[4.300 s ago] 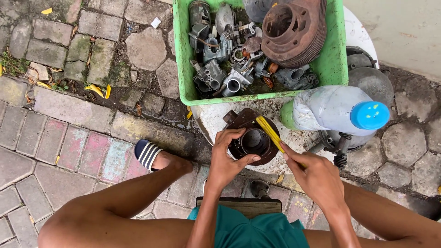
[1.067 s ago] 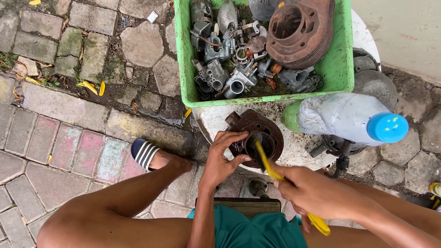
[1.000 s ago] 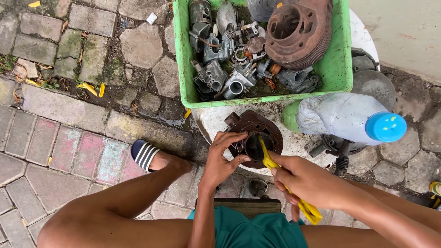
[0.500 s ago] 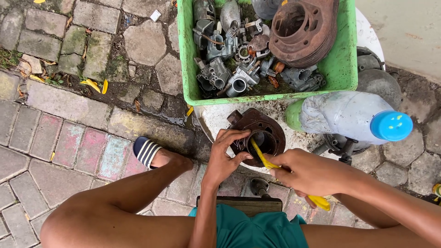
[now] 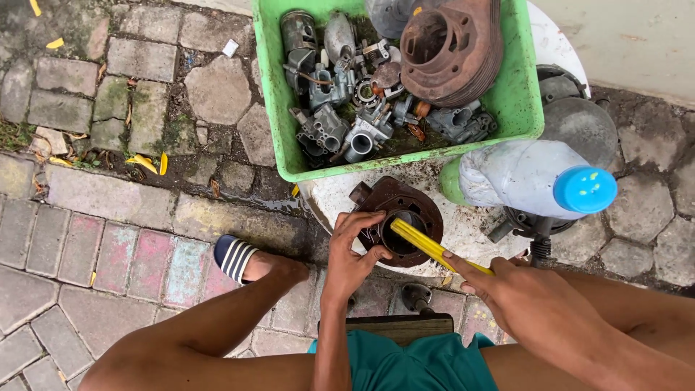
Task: Cleaning a motorcycle engine component with a brush and cleaning fluid
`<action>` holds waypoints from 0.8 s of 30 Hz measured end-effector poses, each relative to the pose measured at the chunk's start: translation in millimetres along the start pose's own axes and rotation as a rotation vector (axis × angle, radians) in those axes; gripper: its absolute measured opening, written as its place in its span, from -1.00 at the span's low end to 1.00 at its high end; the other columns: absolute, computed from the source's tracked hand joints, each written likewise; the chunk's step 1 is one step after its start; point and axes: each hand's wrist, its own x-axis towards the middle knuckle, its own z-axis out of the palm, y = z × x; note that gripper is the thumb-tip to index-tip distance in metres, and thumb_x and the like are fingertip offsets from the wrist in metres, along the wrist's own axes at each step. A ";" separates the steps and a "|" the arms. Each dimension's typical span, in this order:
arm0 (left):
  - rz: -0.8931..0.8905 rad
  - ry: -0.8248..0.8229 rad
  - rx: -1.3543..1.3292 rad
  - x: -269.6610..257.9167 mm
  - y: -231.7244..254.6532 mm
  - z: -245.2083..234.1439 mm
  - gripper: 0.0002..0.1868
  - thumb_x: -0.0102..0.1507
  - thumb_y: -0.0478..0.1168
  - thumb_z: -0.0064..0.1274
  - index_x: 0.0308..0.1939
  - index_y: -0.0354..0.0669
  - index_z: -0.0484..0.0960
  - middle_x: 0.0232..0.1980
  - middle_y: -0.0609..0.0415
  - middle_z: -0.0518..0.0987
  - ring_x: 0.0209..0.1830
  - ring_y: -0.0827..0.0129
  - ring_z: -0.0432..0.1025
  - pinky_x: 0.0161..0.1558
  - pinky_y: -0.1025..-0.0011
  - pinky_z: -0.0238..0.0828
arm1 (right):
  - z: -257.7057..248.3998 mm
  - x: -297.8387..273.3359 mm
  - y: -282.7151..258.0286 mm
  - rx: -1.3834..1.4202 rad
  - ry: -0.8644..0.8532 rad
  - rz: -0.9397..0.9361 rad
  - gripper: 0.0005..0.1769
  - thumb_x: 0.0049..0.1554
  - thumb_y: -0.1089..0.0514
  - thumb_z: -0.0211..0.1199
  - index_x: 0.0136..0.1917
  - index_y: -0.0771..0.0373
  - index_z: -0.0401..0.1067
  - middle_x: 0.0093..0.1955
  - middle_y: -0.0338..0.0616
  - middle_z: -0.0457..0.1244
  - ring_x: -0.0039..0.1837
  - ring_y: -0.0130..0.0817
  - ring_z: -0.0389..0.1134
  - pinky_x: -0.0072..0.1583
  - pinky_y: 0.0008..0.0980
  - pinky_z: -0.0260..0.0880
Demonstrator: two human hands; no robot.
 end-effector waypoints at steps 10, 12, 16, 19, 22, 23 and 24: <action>0.174 0.326 0.115 6.2 24.5 39.8 -0.42 0.38 0.28 -0.23 0.08 -0.11 0.57 0.06 0.02 0.64 0.09 0.27 0.47 0.15 0.22 0.28 | 146.6 15.4 -46.5 0.974 0.521 0.184 -0.28 0.18 0.23 0.22 0.58 0.05 0.20 -0.43 -0.29 0.24 -0.40 -0.49 0.11 -0.31 -0.32 0.13; 0.206 0.282 0.038 15.6 33.2 45.2 -0.52 0.42 0.14 -0.19 0.07 -0.20 0.52 0.07 -0.03 0.57 0.10 0.17 0.41 0.18 0.16 0.30 | 128.3 31.6 -59.7 0.939 0.520 0.217 -0.21 0.23 0.27 0.11 0.67 -0.05 0.03 -0.31 -0.17 0.24 -0.31 -0.36 0.16 -0.22 -0.26 0.20; 0.171 0.351 0.042 25.9 33.0 57.6 -0.63 0.38 0.07 -0.10 -0.07 -0.18 0.54 -0.09 -0.01 0.52 -0.03 0.23 0.37 0.04 0.27 0.29 | 69.1 60.7 -59.0 0.889 0.594 0.191 -0.29 0.27 0.24 0.05 0.66 0.14 0.04 -0.39 -0.09 0.23 -0.38 -0.31 0.18 -0.29 -0.16 0.17; 0.182 0.357 0.091 31.4 32.1 57.4 -0.72 0.36 -0.04 -0.08 -0.13 -0.18 0.54 -0.15 0.01 0.53 -0.08 0.22 0.40 0.00 0.26 0.32 | 69.0 61.1 -67.6 0.714 0.564 0.278 -0.30 0.31 0.16 -0.01 0.68 0.05 -0.02 -0.34 0.00 0.26 -0.42 -0.14 0.23 -0.39 -0.09 0.18; 0.186 0.380 0.087 34.3 31.6 59.0 -0.71 0.36 -0.01 -0.09 -0.18 -0.14 0.55 -0.19 0.03 0.55 -0.11 0.24 0.43 -0.02 0.27 0.32 | 118.7 40.4 -83.9 0.598 0.387 0.343 -0.22 0.30 0.03 -0.03 0.72 -0.09 -0.18 -0.25 -0.11 0.23 -0.42 -0.14 0.28 -0.40 -0.10 0.31; 0.157 0.376 0.093 34.1 32.4 59.5 -0.67 0.36 0.05 -0.11 -0.20 -0.12 0.53 -0.20 0.04 0.55 -0.11 0.25 0.45 0.07 0.23 0.23 | 135.0 35.1 -84.7 0.549 0.373 0.383 -0.28 0.29 -0.06 -0.04 0.68 -0.23 -0.10 -0.31 -0.19 0.22 -0.45 -0.22 0.28 -0.39 -0.11 0.38; 0.128 0.371 0.099 33.4 33.2 60.0 -0.63 0.36 0.11 -0.14 -0.22 -0.09 0.51 -0.20 0.04 0.55 -0.12 0.26 0.48 0.15 0.19 0.15 | 151.8 29.6 -85.7 0.500 0.358 0.423 -0.32 0.28 -0.14 -0.05 0.64 -0.36 -0.02 -0.36 -0.28 0.21 -0.48 -0.30 0.29 -0.37 -0.12 0.45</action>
